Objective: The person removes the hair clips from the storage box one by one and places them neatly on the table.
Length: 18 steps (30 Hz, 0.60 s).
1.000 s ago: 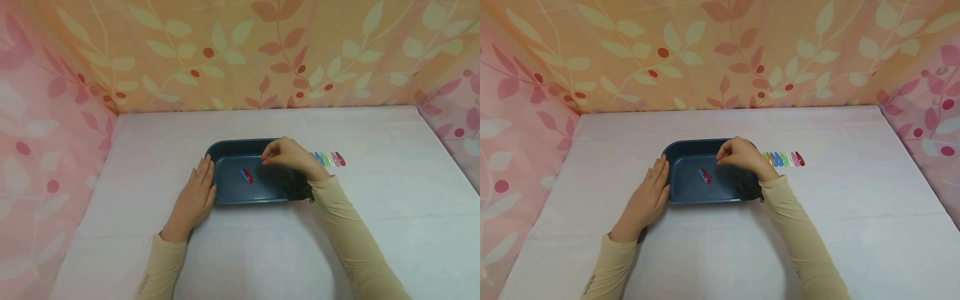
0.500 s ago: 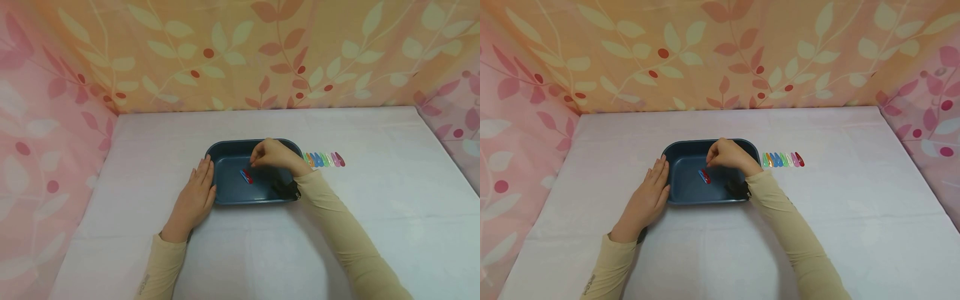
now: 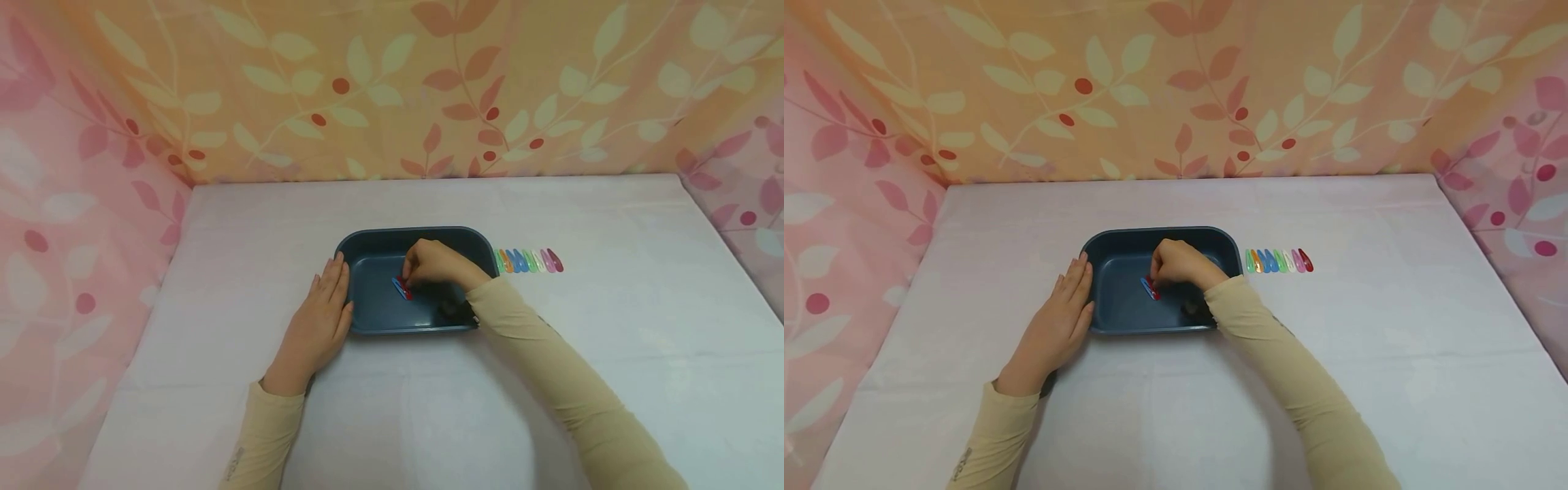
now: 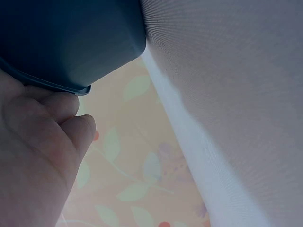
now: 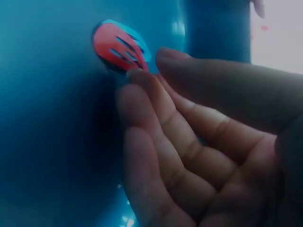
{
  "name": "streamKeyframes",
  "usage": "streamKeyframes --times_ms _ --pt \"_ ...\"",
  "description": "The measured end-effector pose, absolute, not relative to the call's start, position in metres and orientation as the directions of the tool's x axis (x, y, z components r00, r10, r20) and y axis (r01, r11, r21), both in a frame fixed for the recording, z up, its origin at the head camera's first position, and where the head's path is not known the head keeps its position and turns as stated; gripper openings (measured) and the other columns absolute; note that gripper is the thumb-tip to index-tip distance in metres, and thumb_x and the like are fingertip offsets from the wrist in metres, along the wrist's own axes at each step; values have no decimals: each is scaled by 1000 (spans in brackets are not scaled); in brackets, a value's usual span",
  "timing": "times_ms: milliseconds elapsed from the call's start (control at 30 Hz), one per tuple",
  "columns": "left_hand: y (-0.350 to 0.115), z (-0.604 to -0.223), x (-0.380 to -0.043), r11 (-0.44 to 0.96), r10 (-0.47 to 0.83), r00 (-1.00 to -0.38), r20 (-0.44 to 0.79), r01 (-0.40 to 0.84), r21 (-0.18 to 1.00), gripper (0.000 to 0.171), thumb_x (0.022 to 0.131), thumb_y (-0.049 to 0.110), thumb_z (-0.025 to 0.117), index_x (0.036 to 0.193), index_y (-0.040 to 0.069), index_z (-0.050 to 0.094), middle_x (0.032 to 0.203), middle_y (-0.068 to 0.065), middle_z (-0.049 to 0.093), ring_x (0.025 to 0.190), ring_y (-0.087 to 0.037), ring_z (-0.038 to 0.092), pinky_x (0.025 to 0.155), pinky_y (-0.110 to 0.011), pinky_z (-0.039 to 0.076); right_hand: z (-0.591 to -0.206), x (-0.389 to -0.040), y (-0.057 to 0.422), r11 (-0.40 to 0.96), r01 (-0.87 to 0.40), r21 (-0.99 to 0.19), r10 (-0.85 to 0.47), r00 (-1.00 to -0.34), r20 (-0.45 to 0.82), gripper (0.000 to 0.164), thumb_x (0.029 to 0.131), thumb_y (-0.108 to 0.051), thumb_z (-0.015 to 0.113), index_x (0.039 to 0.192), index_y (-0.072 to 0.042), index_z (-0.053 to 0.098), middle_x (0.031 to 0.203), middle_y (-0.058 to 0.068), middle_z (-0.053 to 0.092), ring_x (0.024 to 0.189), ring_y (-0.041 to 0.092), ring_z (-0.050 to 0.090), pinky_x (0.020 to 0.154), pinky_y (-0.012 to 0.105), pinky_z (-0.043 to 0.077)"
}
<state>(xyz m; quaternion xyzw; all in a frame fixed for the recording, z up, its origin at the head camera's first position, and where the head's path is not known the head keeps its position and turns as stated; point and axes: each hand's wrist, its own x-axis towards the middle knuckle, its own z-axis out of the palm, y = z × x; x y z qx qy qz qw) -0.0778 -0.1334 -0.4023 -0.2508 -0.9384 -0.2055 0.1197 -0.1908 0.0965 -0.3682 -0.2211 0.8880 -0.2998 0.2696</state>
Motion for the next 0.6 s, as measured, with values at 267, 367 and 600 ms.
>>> streamKeyframes --times_ms 267,367,600 --pt "-133 -403 -79 790 422 -845 330 521 324 57 95 13 46 143 -12 26 154 -20 16 140 -35 21 110 -50 22 -374 -192 93 767 -219 -603 -519 -764 -383 13 74 -13 80 74 -7 69 66 -1 63 59 10 55 56 23 46" --pt "-133 -403 -78 789 423 -844 330 522 324 57 95 14 46 142 -12 26 154 -21 16 140 -35 20 110 -50 21 -376 -193 92 776 -218 -592 -513 -765 -391 14 73 -15 81 71 -8 69 64 -2 62 57 9 54 54 22 45" --pt "-134 -403 -77 788 424 -844 327 522 327 56 96 14 46 142 -13 27 154 -22 16 140 -35 19 110 -50 22 -381 -195 91 754 -169 -635 -518 -748 -416 11 72 -9 80 70 -4 70 62 -1 64 55 8 55 54 21 48"
